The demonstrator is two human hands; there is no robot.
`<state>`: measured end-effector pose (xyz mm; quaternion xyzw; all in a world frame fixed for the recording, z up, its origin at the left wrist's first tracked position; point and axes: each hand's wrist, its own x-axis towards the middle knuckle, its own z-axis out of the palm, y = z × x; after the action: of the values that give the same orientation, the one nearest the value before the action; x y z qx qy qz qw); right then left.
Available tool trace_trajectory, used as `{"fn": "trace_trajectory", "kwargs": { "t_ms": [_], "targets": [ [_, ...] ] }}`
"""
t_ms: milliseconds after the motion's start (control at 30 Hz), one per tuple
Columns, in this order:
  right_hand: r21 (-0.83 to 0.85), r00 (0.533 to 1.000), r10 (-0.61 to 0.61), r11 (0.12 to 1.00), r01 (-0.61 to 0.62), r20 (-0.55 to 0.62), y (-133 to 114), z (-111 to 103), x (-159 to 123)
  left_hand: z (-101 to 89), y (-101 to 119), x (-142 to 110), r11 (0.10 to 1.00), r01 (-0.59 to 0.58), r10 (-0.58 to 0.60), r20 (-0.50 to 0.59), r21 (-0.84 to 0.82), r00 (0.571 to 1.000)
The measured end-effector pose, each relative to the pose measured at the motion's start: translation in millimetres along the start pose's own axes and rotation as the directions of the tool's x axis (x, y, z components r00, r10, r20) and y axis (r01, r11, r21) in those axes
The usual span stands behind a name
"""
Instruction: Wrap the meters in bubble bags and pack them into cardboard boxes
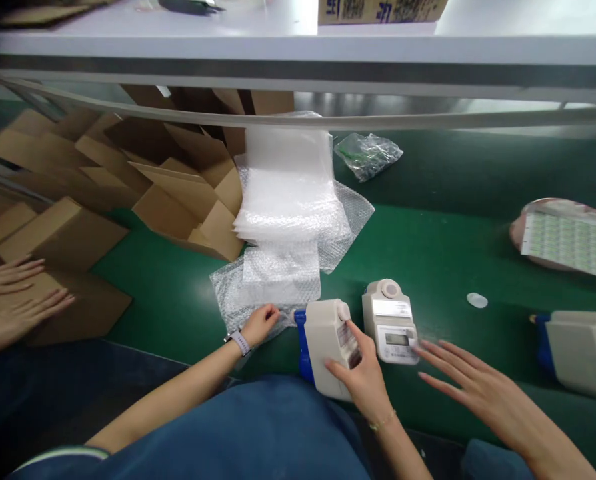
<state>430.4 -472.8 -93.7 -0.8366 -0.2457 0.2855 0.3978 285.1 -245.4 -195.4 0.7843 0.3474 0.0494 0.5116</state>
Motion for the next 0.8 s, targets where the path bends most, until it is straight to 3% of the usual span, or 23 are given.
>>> {"fn": "trace_trajectory", "kwargs": {
  "t_ms": [133,267,367,467,500,567,633,700,733,800],
  "targets": [
    [0.089,0.999,0.026,0.996,-0.024,-0.02,-3.0,0.1,-36.8,22.3,20.5,8.1,0.979,0.082,-0.071,0.061,-0.186,0.996],
    [-0.079,0.991,-0.06,0.996,0.05,-0.121,-5.7,9.0,-53.5,25.3,51.0,-1.1,0.942,0.09,-0.062,0.093,-0.323,0.994],
    [-0.252,0.976,-0.121,0.965,0.073,-0.179,-4.9,16.3,-56.3,12.0,81.1,-7.8,0.93,0.049,-0.018,0.087,-0.365,0.996],
    [-0.386,0.976,-0.168,0.917,0.103,-0.139,-4.9,18.7,-54.1,7.9,127.2,-10.1,0.959,-0.127,0.156,0.096,-0.254,0.983],
    [-0.401,0.978,-0.167,0.91,0.105,-0.122,-4.7,18.2,-52.0,10.7,144.8,-11.3,0.959,-0.233,0.25,0.099,-0.16,0.963],
    [-0.409,0.984,-0.149,0.907,0.1,-0.092,-2.6,16.1,-46.6,19.9,177.0,-16.7,0.88,-0.467,0.448,0.172,0.089,0.877],
    [-0.467,0.987,-0.156,0.877,0.116,-0.047,2.5,14.2,-41.9,26.7,197.4,-27.2,0.694,-0.665,0.571,0.352,0.276,0.742],
    [-0.61,0.978,-0.209,0.776,0.161,-0.007,9.7,14.2,-41.2,21.7,201.6,-41.3,0.526,-0.78,0.591,0.513,0.34,0.623],
    [-0.687,0.97,-0.243,0.703,0.181,0.007,13.5,14.9,-42.6,13.3,198.5,-49.0,0.492,-0.794,0.587,0.538,0.356,0.605],
    [-0.791,0.948,-0.316,0.572,0.218,0.033,20.2,14.8,-46.4,-12.7,187.4,-63.8,0.54,-0.754,0.575,0.491,0.374,0.654]
  ]
}}
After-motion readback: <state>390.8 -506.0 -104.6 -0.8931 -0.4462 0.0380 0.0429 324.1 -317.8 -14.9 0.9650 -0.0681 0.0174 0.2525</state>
